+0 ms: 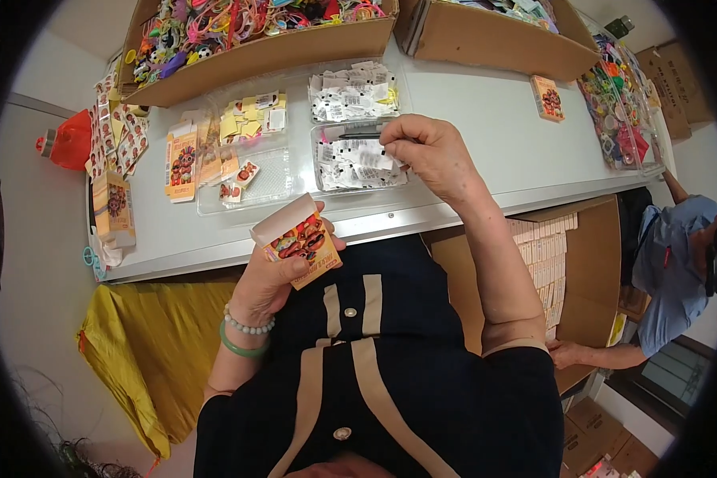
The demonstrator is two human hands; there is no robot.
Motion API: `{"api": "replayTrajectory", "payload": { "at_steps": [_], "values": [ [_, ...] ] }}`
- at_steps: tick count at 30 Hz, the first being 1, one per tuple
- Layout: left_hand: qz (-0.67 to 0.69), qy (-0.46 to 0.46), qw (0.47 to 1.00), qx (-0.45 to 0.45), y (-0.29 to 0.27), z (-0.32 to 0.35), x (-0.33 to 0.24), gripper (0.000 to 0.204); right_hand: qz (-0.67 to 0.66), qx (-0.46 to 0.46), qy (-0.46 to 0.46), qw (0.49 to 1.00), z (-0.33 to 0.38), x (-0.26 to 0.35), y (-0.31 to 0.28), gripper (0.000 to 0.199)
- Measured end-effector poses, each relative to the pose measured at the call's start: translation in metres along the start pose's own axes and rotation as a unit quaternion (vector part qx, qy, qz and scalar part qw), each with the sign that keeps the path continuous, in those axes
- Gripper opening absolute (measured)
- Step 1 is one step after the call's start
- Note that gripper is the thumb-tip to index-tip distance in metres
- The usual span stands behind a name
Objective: Packaging small toys into individual plastic pouches and then organizing them into a large cardboard box.
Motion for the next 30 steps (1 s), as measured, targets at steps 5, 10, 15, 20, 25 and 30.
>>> {"api": "replayTrajectory", "payload": {
  "at_steps": [5,10,15,20,25,30],
  "values": [
    [-0.002,0.000,1.000,0.001,-0.004,0.000,0.004,0.079,-0.034,-0.019,0.012,0.999,0.003,0.004,0.002,0.006],
    [0.001,-0.005,1.000,-0.006,-0.008,0.002,0.005,0.077,-0.046,-0.044,-0.029,0.998,0.000,0.003,0.005,0.010],
    [0.001,-0.015,1.000,-0.013,-0.010,0.003,0.006,0.075,-0.061,-0.068,-0.051,0.995,0.005,0.011,0.007,0.011],
    [-0.010,-0.020,1.000,-0.002,-0.011,0.003,0.008,0.072,-0.099,-0.032,-0.037,0.994,0.035,0.034,0.039,0.008],
    [0.012,-0.029,0.999,0.008,-0.004,0.004,0.006,0.059,0.265,-0.020,-0.466,0.844,0.042,0.033,0.078,0.025],
    [0.007,-0.056,0.998,0.033,-0.009,0.007,0.006,0.046,0.246,0.001,-0.452,0.857,0.041,0.032,0.081,0.028]
  ]
}}
Point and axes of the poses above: each hand's wrist, its own z-axis away from the middle knuckle, its own y-axis out of the palm, x = y × z, the point moved 1 cm from there along -z, towards the middle knuckle, and after that the axes turned 12 degrees about y, right-handed, at the moved point
